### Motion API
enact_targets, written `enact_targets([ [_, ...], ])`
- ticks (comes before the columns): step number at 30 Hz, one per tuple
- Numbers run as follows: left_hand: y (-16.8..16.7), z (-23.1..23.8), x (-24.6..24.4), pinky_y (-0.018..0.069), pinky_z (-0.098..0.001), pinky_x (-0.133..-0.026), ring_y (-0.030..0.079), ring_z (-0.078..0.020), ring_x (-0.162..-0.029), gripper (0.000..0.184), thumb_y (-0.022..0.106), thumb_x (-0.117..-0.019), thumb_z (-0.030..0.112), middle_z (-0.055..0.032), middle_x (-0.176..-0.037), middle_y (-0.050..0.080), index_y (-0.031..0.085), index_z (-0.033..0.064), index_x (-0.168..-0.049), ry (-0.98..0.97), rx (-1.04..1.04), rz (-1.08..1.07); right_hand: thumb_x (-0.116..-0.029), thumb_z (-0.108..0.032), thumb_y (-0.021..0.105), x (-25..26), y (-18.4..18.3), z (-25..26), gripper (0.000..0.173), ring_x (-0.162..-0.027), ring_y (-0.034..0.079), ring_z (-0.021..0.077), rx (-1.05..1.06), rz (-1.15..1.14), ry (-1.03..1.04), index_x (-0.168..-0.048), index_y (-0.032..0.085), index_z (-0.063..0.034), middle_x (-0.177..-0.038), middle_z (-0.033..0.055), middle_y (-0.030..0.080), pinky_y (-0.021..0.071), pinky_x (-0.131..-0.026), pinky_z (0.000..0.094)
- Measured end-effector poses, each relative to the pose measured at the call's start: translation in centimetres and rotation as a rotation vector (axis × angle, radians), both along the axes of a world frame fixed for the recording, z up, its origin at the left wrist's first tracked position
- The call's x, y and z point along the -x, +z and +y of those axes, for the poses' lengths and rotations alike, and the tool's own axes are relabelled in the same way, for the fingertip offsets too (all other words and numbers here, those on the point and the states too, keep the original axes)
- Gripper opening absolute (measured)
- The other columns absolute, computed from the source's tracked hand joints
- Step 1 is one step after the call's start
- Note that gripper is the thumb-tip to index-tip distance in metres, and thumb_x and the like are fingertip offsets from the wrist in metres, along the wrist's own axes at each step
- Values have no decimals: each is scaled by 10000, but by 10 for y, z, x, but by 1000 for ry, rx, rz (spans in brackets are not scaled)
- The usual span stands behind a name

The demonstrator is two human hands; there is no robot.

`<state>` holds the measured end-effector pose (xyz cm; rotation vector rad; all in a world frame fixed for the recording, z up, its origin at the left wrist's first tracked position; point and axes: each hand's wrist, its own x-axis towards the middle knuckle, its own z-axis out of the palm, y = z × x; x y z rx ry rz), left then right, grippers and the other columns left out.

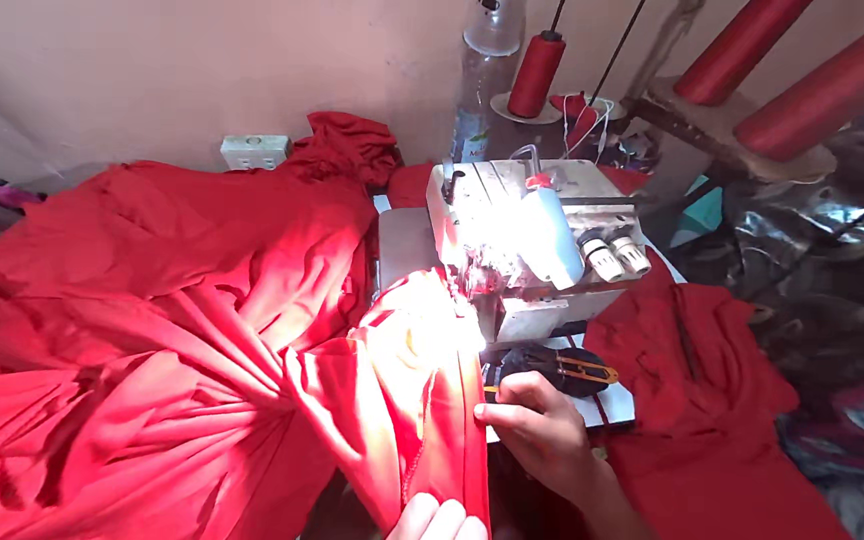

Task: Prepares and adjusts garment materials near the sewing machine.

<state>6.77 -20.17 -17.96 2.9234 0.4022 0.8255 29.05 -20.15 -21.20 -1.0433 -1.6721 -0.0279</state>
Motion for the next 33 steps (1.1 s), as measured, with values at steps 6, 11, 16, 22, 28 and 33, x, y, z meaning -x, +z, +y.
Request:
enact_targets([
  [6, 23, 18, -20, 427, -304, -706, 585, -162, -712, 248, 539, -942, 43, -26, -729, 662, 743, 76, -804, 115, -146, -45, -978, -156, 661, -12, 12, 29, 101, -870, 595, 19, -8, 12, -16, -1038, 737, -125, -969, 60, 608, 501, -766, 109],
  [11, 20, 30, -38, 420, -289, -667, 550, -155, -656, 221, 575, -928, 84, -1, -672, 621, 755, 93, -801, 206, -174, -125, -962, -154, 582, -21, 22, 47, 211, -827, 590, 34, -3, 26, -17, -1022, 766, -70, -931, 101, 646, 473, -737, 117],
  [16, 14, 42, -47, 452, -316, -631, 564, -203, -625, 204, 603, -917, 132, -39, -639, 604, 766, 67, -813, 234, -152, -159, -994, -223, 521, -26, 25, 54, 313, -824, 601, 66, 61, -23, -87, -1093, 792, -104, -961, 119, 671, 473, -693, 160],
  [22, -3, 47, -52, 516, -346, -675, 618, -223, -641, 196, 619, -900, 150, -62, -642, 630, 775, 50, -836, 278, -121, -226, -1000, -262, 508, -29, 30, 45, 343, -782, 605, 87, 162, -64, -132, -1163, 783, -140, -997, 102, 682, 491, -657, 221],
  [28, -26, 25, -12, 286, -374, -1119, 527, -209, -1225, 267, 503, -1036, 321, -51, -1156, 627, 667, 195, -1205, 336, -166, -242, -932, -229, 623, -79, 39, -14, 234, -724, 637, 160, 391, -179, -395, -1006, 784, -76, -959, 97, 701, 538, -621, 335],
  [33, -90, -11, 27, 500, -357, -979, 634, -306, -1092, 299, 583, -938, 250, -156, -1069, 681, 727, 66, -1127, 261, 284, -169, -953, -218, 697, -103, 30, -33, 196, -1033, 656, 335, 728, -238, -375, -1046, 787, -72, -1036, 138, 709, 522, -884, 537],
])
